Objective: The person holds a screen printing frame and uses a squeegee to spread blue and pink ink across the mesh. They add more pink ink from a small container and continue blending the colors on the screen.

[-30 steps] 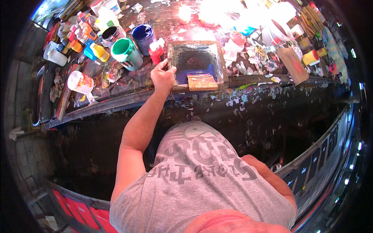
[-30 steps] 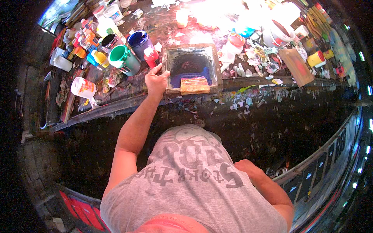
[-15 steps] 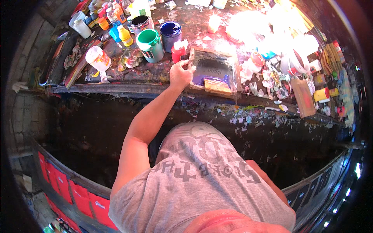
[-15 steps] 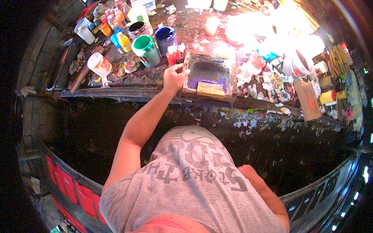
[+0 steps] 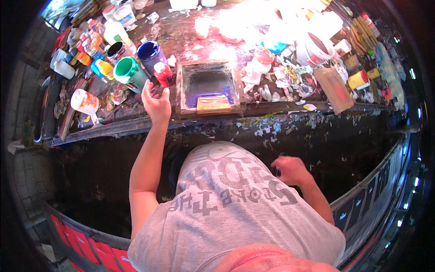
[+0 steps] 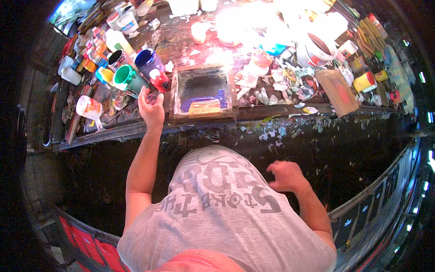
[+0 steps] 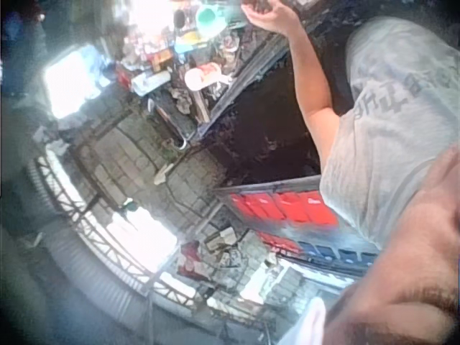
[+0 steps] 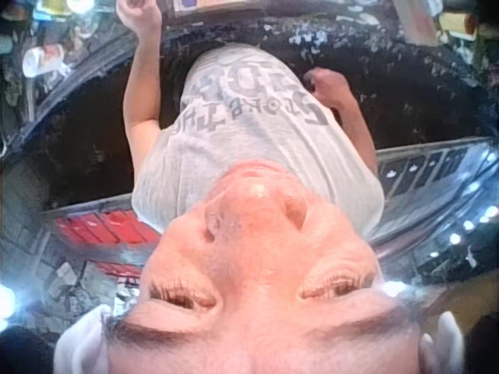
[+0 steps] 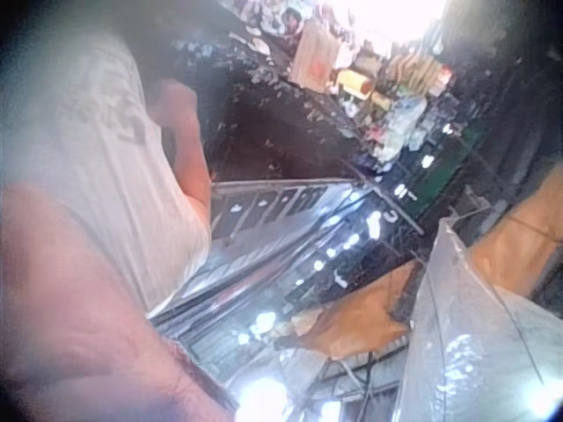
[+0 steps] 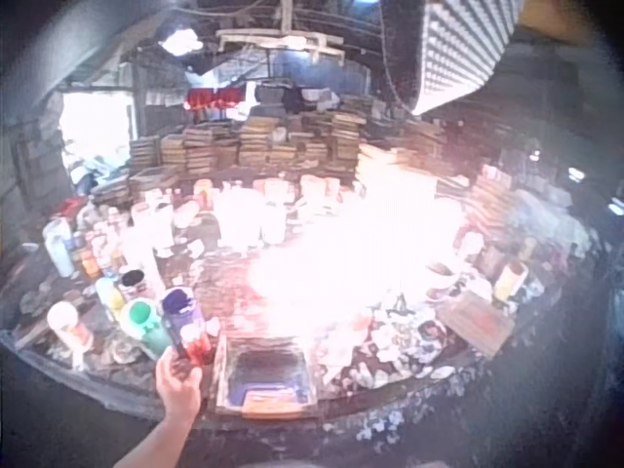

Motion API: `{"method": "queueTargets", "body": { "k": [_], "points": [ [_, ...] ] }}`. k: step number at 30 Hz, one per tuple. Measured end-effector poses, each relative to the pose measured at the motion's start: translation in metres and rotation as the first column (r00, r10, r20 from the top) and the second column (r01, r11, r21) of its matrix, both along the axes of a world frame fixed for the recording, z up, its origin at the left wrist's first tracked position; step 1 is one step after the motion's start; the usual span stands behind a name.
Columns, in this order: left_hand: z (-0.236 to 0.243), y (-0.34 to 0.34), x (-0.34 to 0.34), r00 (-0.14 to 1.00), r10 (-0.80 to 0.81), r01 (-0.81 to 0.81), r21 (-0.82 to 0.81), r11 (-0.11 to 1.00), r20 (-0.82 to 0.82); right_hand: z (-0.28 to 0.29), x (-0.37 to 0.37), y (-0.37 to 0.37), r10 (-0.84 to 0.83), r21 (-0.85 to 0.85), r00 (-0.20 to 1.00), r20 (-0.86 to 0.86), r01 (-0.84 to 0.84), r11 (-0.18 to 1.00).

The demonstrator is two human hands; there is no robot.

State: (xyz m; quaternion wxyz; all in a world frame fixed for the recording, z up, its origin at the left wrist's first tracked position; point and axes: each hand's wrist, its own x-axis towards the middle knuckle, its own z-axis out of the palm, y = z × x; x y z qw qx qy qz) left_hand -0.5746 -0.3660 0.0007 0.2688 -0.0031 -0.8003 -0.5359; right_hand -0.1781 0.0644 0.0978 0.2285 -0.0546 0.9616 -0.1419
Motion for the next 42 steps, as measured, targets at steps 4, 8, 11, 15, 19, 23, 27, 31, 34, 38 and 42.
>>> {"method": "queueTargets", "body": {
  "k": [4, 8, 11, 15, 19, 23, 27, 31, 34, 38, 42],
  "points": [
    [0.005, -0.011, 0.016, 0.993, -0.1, 0.101, -0.016, 0.995, 0.069, 0.012, -0.046, -0.002, -0.177, -0.004, 0.892, -0.416, 0.193, 0.981],
    [0.015, -0.017, 0.032, 0.976, -0.17, 0.151, 0.139, 0.979, 0.138, 0.015, -0.107, -0.028, -0.195, -0.246, 0.606, -0.771, -0.001, 0.969],
    [0.031, -0.013, 0.045, 0.98, -0.149, 0.137, 0.096, 0.986, 0.13, 0.024, -0.15, -0.066, -0.147, -0.31, 0.57, -0.808, -0.2, 0.929],
    [0.066, -0.008, 0.063, 0.986, -0.142, 0.116, -0.26, 0.959, -0.087, 0.035, -0.192, -0.109, 0.006, -0.223, 0.524, -0.851, -0.373, 0.9],
    [0.099, 0.013, 0.07, 0.945, -0.255, 0.199, -0.258, 0.945, -0.204, 0.04, -0.213, -0.126, 0.039, -0.244, 0.525, -0.85, -0.46, 0.853],
    [0.12, 0.072, 0.024, 0.905, -0.39, 0.406, 0.069, 0.911, -0.17, 0.04, -0.218, -0.134, -0.026, -0.302, 0.481, -0.876, -0.508, 0.807],
    [0.135, 0.118, -0.067, 0.922, -0.363, 0.332, 0.203, 0.921, 0.136, 0.037, -0.206, -0.138, -0.143, -0.349, 0.426, -0.894, -0.457, 0.818],
    [0.12, 0.16, -0.15, 0.886, -0.297, 0.225, 0.232, 0.947, 0.356, 0.031, -0.173, -0.143, -0.247, -0.385, 0.419, -0.874, -0.284, 0.878],
    [0.082, 0.199, -0.211, 0.88, -0.293, 0.14, 0.386, 0.912, 0.373, 0.025, -0.138, -0.151, -0.317, -0.402, 0.467, -0.826, -0.09, 0.911],
    [0.029, 0.234, -0.269, 0.919, -0.273, 0.009, 0.679, 0.735, 0.283, 0.019, -0.1, -0.165, -0.412, -0.404, 0.483, -0.772, 0.127, 0.906],
    [0.017, 0.241, -0.286, 0.864, -0.376, 0.014, 0.73, 0.684, 0.336, 0.02, -0.078, -0.18, -0.457, -0.38, 0.456, -0.763, 0.255, 0.889]
  ]
}}
